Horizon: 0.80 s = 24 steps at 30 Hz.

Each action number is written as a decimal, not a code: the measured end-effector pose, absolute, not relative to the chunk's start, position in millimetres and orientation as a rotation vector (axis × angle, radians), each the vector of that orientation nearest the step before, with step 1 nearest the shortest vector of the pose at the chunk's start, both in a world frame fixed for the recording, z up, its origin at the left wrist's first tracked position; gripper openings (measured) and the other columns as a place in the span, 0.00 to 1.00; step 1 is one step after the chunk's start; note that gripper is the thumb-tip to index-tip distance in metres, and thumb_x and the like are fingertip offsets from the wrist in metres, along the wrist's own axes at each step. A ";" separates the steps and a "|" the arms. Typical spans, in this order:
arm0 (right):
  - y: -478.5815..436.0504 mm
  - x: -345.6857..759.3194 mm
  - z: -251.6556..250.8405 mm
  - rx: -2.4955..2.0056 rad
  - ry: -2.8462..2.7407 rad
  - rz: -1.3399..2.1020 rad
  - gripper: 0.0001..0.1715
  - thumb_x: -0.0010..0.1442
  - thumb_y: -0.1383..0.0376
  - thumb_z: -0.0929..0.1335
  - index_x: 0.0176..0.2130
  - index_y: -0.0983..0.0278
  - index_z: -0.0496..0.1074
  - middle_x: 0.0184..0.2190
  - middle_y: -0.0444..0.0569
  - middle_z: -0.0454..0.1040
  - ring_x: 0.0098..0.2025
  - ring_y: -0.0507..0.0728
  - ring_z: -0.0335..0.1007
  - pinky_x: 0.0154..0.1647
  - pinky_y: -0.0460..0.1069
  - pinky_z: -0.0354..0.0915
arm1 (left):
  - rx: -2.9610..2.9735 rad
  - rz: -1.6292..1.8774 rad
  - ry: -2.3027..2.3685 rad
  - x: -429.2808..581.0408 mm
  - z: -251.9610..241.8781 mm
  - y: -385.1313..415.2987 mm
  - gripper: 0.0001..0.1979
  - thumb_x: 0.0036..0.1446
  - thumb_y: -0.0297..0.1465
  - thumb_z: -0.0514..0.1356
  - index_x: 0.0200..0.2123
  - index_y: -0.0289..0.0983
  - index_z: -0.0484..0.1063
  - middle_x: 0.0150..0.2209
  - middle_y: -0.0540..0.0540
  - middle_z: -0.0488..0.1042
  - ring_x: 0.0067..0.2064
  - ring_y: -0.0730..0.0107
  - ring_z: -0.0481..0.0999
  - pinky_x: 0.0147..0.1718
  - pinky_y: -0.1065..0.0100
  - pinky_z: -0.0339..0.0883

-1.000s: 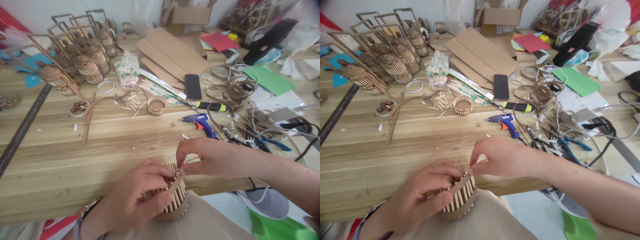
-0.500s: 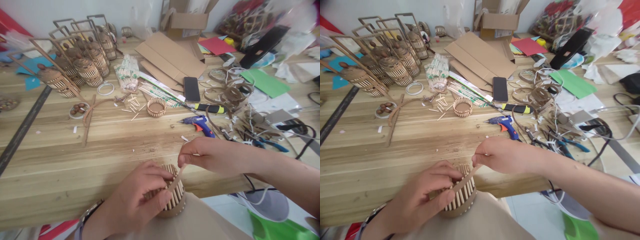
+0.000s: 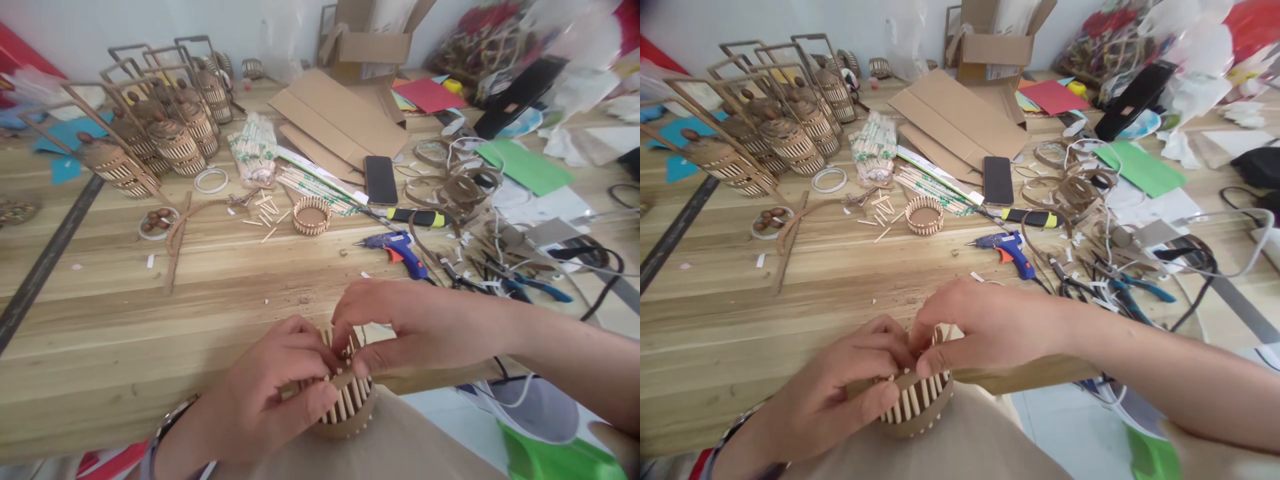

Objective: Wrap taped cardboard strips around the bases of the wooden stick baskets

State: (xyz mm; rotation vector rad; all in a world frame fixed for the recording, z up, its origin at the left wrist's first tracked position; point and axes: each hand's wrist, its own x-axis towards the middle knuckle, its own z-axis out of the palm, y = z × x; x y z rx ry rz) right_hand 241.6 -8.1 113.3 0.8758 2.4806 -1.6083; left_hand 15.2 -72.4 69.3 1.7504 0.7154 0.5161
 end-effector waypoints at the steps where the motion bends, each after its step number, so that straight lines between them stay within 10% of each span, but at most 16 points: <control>1: -8.3 239.7 112.3 0.869 2.474 -1.614 0.10 0.63 0.58 0.69 0.40 0.59 0.79 0.39 0.44 0.80 0.45 0.56 0.73 0.50 0.50 0.62 | 1.753 0.514 0.713 14.0 69.6 -72.2 0.12 0.66 0.29 0.54 0.28 0.38 0.69 0.35 0.48 0.75 0.43 0.67 0.70 0.47 0.66 0.63; 13: -13.2 224.3 122.5 0.913 2.489 -1.420 0.11 0.63 0.61 0.67 0.31 0.61 0.76 0.29 0.44 0.76 0.39 0.56 0.70 0.46 0.50 0.61 | 1.704 0.454 0.817 6.1 66.6 -67.2 0.09 0.62 0.38 0.60 0.40 0.39 0.75 0.41 0.46 0.76 0.47 0.61 0.71 0.46 0.65 0.64; 24: -15.5 246.2 104.5 1.380 2.541 -1.335 0.16 0.61 0.51 0.67 0.39 0.60 0.74 0.38 0.49 0.78 0.41 0.60 0.72 0.43 0.53 0.64 | 1.633 0.446 0.948 14.1 57.2 -69.6 0.21 0.66 0.44 0.55 0.25 0.37 0.68 0.28 0.51 0.68 0.36 0.68 0.68 0.36 0.69 0.58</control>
